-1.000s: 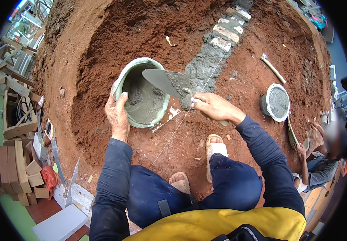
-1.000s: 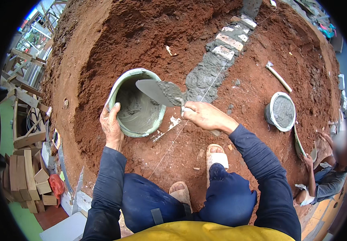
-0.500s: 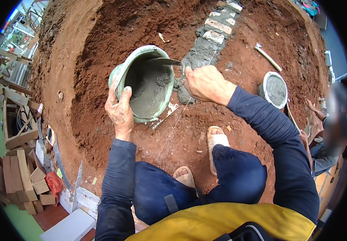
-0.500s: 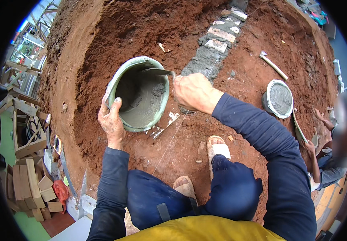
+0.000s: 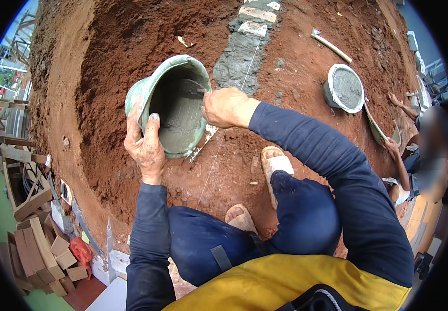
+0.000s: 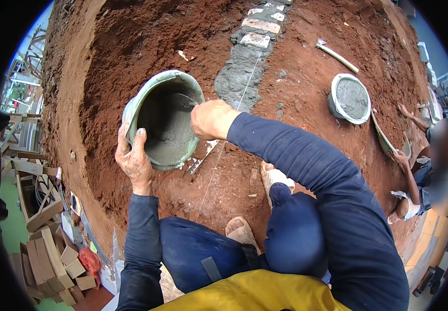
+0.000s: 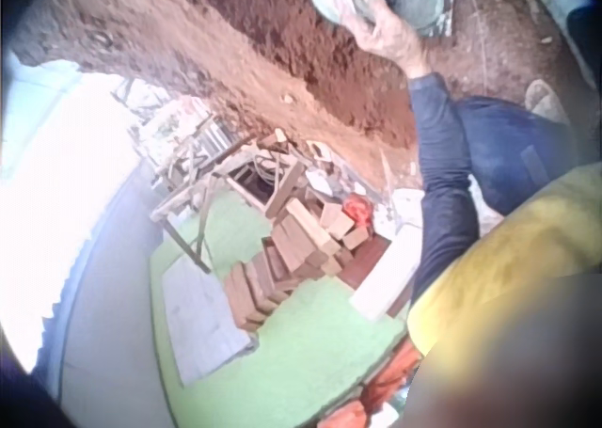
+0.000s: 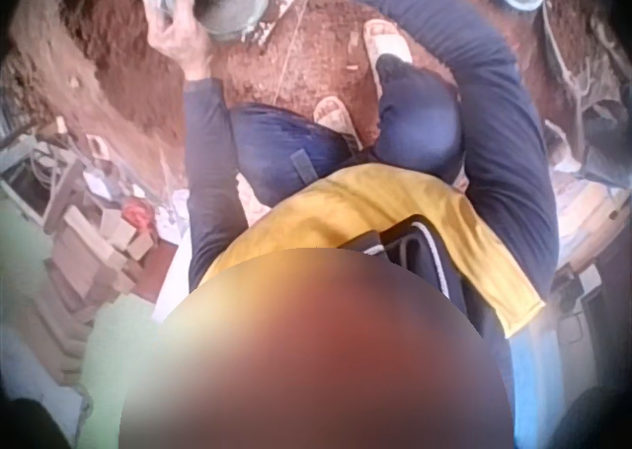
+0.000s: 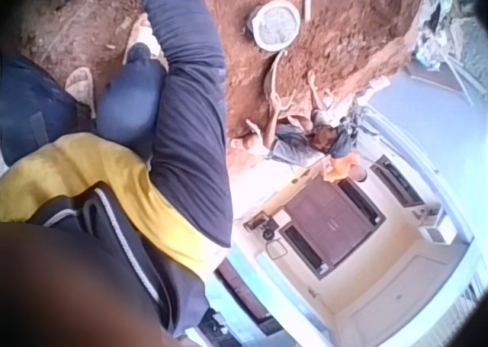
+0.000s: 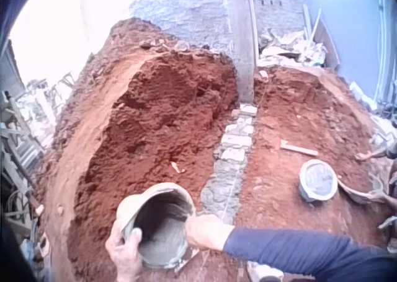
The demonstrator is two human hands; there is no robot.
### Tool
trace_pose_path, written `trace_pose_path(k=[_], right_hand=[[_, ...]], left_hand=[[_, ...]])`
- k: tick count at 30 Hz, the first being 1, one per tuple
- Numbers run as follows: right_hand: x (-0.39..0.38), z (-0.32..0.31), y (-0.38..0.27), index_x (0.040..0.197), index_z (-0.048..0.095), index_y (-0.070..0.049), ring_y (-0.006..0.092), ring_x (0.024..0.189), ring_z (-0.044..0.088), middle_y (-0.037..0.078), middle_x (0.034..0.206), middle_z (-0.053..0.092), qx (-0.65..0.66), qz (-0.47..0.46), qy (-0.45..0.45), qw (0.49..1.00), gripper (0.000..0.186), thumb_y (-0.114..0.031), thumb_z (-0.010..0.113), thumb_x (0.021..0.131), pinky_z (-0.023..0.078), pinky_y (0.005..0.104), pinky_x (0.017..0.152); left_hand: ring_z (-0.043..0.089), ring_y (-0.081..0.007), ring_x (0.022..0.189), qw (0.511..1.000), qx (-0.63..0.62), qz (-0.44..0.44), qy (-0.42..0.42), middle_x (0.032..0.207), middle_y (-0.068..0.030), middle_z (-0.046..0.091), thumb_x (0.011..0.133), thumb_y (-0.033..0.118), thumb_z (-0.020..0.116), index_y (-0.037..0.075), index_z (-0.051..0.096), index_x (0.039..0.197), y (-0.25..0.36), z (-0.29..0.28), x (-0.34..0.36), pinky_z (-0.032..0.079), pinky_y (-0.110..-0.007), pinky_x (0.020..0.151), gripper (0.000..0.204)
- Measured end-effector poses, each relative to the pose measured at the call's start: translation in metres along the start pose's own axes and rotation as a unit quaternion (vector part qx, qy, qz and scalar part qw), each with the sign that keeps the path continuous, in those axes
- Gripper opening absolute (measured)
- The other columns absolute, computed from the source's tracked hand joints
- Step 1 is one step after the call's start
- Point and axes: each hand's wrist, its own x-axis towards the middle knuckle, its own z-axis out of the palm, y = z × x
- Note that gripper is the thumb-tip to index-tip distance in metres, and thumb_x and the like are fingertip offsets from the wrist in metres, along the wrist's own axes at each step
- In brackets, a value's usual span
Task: The person scoops wet cement from a bucket with a trowel and spreads it along a string line on the ground. They place rectangular tiles into the cement bed, tap them with a hammer to level, and continue laying additional tiles in a row.
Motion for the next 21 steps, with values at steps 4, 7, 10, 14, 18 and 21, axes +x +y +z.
trace_pose_path(k=[4, 7, 10, 14, 18, 21], right_hand=[[-0.014, 0.027, 0.003, 0.105, 0.069, 0.009, 0.0377, 0.078, 0.076, 0.026, 0.083, 0.073, 0.129, -0.036, -0.190, 0.973, 0.055, -0.043, 0.049, 0.108, 0.060, 0.0487, 0.074], [-0.025, 0.054, 0.005, 0.100, 0.072, -0.001, 0.0217, 0.057, 0.066, 0.010, 0.071, 0.065, 0.409, 0.050, -0.253, 0.875, 0.052, -0.049, 0.053, 0.107, 0.055, 0.0394, 0.055], [-0.029, 0.069, 0.002, 0.097, 0.075, -0.009, 0.0134, 0.051, 0.056, 0.000, 0.065, 0.056, 0.595, 0.035, -0.290, 0.749, 0.046, -0.050, 0.057, 0.105, 0.048, 0.0309, 0.047], [-0.035, 0.072, 0.009, 0.098, 0.075, -0.011, 0.0097, 0.050, 0.050, -0.004, 0.065, 0.053, 0.710, -0.010, -0.244, 0.660, 0.046, -0.051, 0.054, 0.105, 0.043, 0.0275, 0.041], [-0.044, 0.071, 0.055, 0.113, 0.068, -0.005, 0.0117, 0.043, 0.049, 0.001, 0.067, 0.054, 0.836, -0.045, -0.259, 0.481, 0.046, -0.044, 0.046, 0.107, 0.044, 0.0279, 0.035], [-0.034, 0.072, 0.101, 0.122, 0.058, -0.002, 0.0114, 0.040, 0.050, 0.002, 0.069, 0.053, 0.904, -0.070, -0.179, 0.381, 0.047, -0.045, 0.043, 0.110, 0.045, 0.0283, 0.032]], left_hand=[[0.062, -0.0223, 0.126, 0.997, 0.028, 0.007, -0.068, 0.134, -0.0132, 0.069, 0.092, -0.004, 0.066, -0.008, 0.069, 0.129, 0.003, -0.005, -0.006, 0.044, -0.038, 0.112, 0.037], [0.064, -0.0178, 0.117, 0.993, -0.054, -0.092, -0.053, 0.128, -0.0101, 0.070, 0.091, -0.002, 0.069, -0.007, 0.068, 0.131, 0.002, -0.010, -0.009, 0.046, -0.033, 0.107, 0.040], [0.064, -0.0153, 0.112, 0.974, -0.157, -0.165, 0.001, 0.126, -0.0077, 0.071, 0.092, 0.001, 0.070, -0.005, 0.068, 0.133, -0.002, -0.014, -0.007, 0.047, -0.031, 0.103, 0.041], [0.066, -0.0135, 0.102, 0.968, -0.155, -0.165, 0.106, 0.113, -0.0031, 0.071, 0.096, 0.005, 0.070, -0.001, 0.071, 0.124, -0.015, -0.016, 0.008, 0.052, -0.028, 0.095, 0.029], [0.069, -0.0190, 0.105, 0.951, -0.173, -0.187, 0.173, 0.117, -0.0088, 0.071, 0.098, 0.009, 0.070, 0.000, 0.067, 0.129, -0.021, -0.030, 0.012, 0.056, -0.034, 0.095, 0.032], [0.069, -0.0197, 0.108, 0.948, -0.164, -0.198, 0.188, 0.121, -0.0091, 0.071, 0.099, 0.010, 0.068, 0.001, 0.068, 0.129, -0.028, -0.034, 0.011, 0.055, -0.035, 0.097, 0.032]])
